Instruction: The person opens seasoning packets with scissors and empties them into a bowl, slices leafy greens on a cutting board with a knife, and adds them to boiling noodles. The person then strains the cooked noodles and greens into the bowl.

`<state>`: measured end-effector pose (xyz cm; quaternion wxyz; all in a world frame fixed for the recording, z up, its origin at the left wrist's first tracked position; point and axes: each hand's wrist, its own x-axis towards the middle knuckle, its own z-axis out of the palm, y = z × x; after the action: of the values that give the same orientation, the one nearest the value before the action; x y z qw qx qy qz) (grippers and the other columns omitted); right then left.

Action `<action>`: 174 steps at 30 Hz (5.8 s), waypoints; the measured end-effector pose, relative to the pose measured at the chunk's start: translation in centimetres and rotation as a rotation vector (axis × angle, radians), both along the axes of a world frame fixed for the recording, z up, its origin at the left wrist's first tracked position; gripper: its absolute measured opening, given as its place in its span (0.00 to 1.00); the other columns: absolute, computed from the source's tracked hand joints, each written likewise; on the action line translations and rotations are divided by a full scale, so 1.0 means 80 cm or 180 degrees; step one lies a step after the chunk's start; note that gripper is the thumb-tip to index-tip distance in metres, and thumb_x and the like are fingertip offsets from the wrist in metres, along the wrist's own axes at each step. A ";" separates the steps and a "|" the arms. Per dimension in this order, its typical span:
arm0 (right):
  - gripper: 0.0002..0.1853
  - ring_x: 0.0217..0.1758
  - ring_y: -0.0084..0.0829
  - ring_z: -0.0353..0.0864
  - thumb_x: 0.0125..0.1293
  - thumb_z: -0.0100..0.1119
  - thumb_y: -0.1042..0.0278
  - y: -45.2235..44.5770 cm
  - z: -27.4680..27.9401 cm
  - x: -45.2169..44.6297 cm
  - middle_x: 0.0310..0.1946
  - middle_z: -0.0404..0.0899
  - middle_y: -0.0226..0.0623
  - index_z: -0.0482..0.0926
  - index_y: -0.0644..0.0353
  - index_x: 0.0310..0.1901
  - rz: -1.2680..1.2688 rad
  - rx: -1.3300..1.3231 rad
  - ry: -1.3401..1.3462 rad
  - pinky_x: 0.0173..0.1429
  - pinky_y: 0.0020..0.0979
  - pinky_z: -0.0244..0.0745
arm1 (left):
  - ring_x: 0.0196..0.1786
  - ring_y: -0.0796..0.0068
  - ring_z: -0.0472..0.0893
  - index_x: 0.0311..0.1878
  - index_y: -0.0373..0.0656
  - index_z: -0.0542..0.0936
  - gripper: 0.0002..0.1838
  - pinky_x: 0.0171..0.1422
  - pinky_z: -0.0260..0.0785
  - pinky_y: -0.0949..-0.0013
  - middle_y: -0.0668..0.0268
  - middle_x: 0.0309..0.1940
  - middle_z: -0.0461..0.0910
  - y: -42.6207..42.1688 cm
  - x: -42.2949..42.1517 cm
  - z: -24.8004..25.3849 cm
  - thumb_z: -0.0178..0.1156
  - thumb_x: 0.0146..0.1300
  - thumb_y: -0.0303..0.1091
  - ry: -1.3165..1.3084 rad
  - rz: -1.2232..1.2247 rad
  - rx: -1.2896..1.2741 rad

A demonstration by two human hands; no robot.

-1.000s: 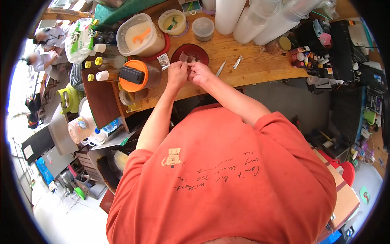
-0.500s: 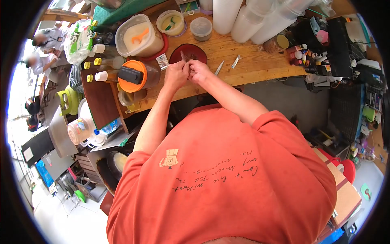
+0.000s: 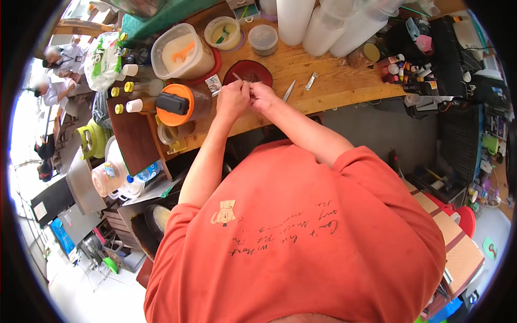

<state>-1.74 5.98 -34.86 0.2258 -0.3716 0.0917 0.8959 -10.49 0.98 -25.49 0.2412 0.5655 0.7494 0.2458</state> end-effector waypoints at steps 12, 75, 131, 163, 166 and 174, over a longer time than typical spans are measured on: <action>0.06 0.29 0.27 0.83 0.73 0.59 0.67 0.003 -0.060 0.005 0.30 0.83 0.32 0.80 0.55 0.37 0.0199 0.0332 0.1404 0.29 0.28 0.76 | 0.37 0.37 0.84 0.36 0.36 0.77 0.14 0.42 0.75 0.42 0.43 0.30 0.83 0.000 0.005 -0.012 0.56 0.71 0.38 0.0603 0.0474 0.0031; 0.05 0.39 0.41 0.84 0.57 0.63 0.68 0.103 0.071 0.073 0.32 0.84 0.36 0.88 0.51 0.33 0.1439 0.6917 -0.2230 0.44 0.40 0.79 | 0.37 0.55 0.82 0.28 0.45 0.85 0.06 0.47 0.70 0.51 0.59 0.26 0.84 0.023 -0.006 -0.008 0.66 0.55 0.36 0.1807 -0.0450 0.0289; 0.04 0.46 0.35 0.82 0.56 0.62 0.64 0.122 0.072 0.060 0.35 0.83 0.25 0.86 0.46 0.32 0.1939 0.7963 -0.1450 0.44 0.39 0.79 | 0.38 0.47 0.84 0.30 0.40 0.85 0.07 0.45 0.76 0.48 0.50 0.28 0.84 0.012 0.052 -0.008 0.61 0.57 0.32 0.1935 0.0828 -0.0326; 0.05 0.45 0.36 0.83 0.57 0.60 0.64 0.112 0.070 0.061 0.34 0.82 0.28 0.85 0.46 0.28 0.1563 0.7925 -0.1614 0.43 0.40 0.81 | 0.41 0.41 0.84 0.30 0.37 0.85 0.10 0.50 0.74 0.45 0.44 0.31 0.84 0.015 0.013 -0.030 0.60 0.59 0.33 0.1550 0.0387 -0.0599; 0.06 0.45 0.36 0.83 0.59 0.59 0.63 0.112 0.070 0.060 0.33 0.82 0.28 0.85 0.47 0.28 0.1455 0.7871 -0.1576 0.44 0.41 0.80 | 0.41 0.40 0.84 0.30 0.36 0.85 0.10 0.49 0.75 0.45 0.43 0.31 0.84 0.015 0.010 -0.032 0.60 0.58 0.32 0.1597 0.0366 -0.0586; 0.07 0.45 0.37 0.83 0.60 0.59 0.62 0.112 0.070 0.062 0.33 0.81 0.30 0.85 0.48 0.28 0.1726 0.7743 -0.1529 0.44 0.42 0.79 | 0.39 0.42 0.84 0.33 0.38 0.86 0.10 0.47 0.76 0.45 0.45 0.31 0.83 0.012 0.006 -0.041 0.65 0.57 0.35 0.1587 0.0338 -0.0452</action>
<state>3.21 14.97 -29.26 0.2409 -0.0845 -0.9091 0.3291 -10.00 1.93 -28.75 0.0749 0.5501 0.8297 0.0580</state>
